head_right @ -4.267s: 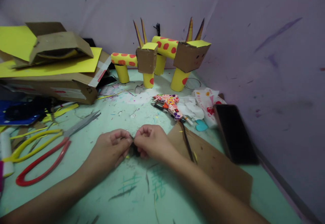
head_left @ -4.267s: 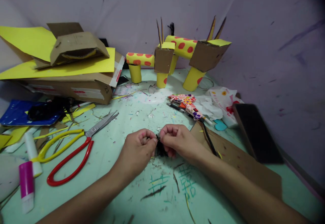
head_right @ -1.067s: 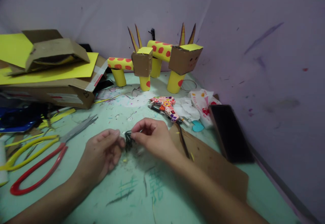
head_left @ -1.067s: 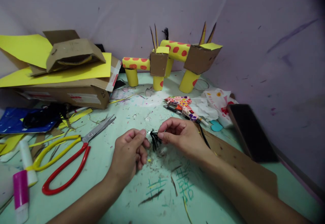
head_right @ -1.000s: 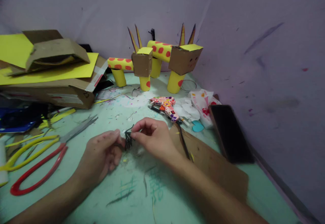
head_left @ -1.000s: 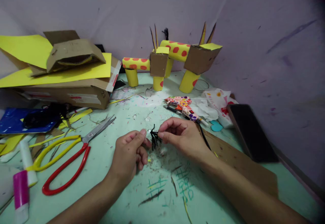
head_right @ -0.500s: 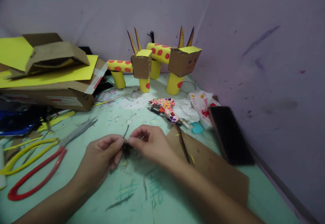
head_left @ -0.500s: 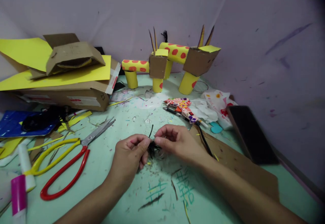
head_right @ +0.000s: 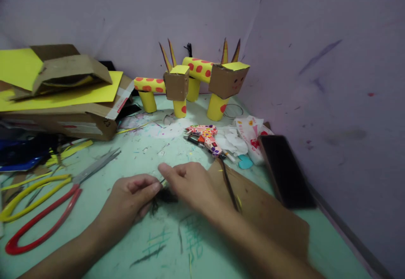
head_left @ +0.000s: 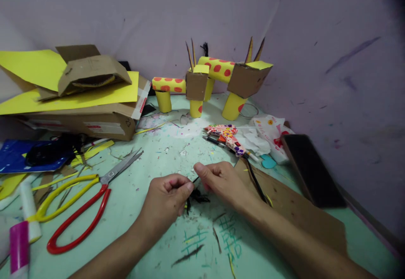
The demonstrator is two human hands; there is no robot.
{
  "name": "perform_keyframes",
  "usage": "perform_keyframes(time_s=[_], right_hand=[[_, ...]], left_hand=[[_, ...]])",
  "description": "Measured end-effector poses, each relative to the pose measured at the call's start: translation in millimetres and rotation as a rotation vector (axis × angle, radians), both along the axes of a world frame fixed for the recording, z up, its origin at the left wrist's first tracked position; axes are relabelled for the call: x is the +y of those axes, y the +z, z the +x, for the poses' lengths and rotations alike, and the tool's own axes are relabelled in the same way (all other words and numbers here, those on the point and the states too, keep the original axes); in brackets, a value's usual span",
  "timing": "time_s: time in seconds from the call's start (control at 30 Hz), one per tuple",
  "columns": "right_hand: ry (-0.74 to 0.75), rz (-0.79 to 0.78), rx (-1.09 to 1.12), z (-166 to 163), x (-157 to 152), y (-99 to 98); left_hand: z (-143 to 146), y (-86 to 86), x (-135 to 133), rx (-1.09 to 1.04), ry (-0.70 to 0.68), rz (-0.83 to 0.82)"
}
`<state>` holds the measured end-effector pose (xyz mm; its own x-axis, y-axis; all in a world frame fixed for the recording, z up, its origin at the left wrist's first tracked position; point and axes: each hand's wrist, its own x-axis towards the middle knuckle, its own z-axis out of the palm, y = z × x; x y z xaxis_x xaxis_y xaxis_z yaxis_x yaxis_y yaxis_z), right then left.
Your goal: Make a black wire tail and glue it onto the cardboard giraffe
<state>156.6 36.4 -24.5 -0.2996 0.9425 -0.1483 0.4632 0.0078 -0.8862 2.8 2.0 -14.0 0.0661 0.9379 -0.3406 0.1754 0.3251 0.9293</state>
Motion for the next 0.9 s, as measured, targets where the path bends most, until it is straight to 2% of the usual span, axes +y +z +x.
perform_keyframes(time_s=[0.17, 0.63, 0.8, 0.9], right_hand=[[0.001, 0.013, 0.038, -2.9, 1.2, -1.7], [0.073, -0.029, 0.084, -2.7, 2.2, 14.3], [0.078, 0.024, 0.050, -1.8, 0.9, 14.8], [0.072, 0.060, 0.025, -1.2, 1.0, 13.2]], left_hand=[[0.9, -0.2, 1.4, 0.002, -0.011, 0.008], [-0.9, -0.3, 2.7, -0.001, 0.017, -0.007], [0.4, -1.8, 2.0, -0.115, 0.091, -0.014], [0.5, -3.9, 1.6, -0.171, 0.088, -0.025]])
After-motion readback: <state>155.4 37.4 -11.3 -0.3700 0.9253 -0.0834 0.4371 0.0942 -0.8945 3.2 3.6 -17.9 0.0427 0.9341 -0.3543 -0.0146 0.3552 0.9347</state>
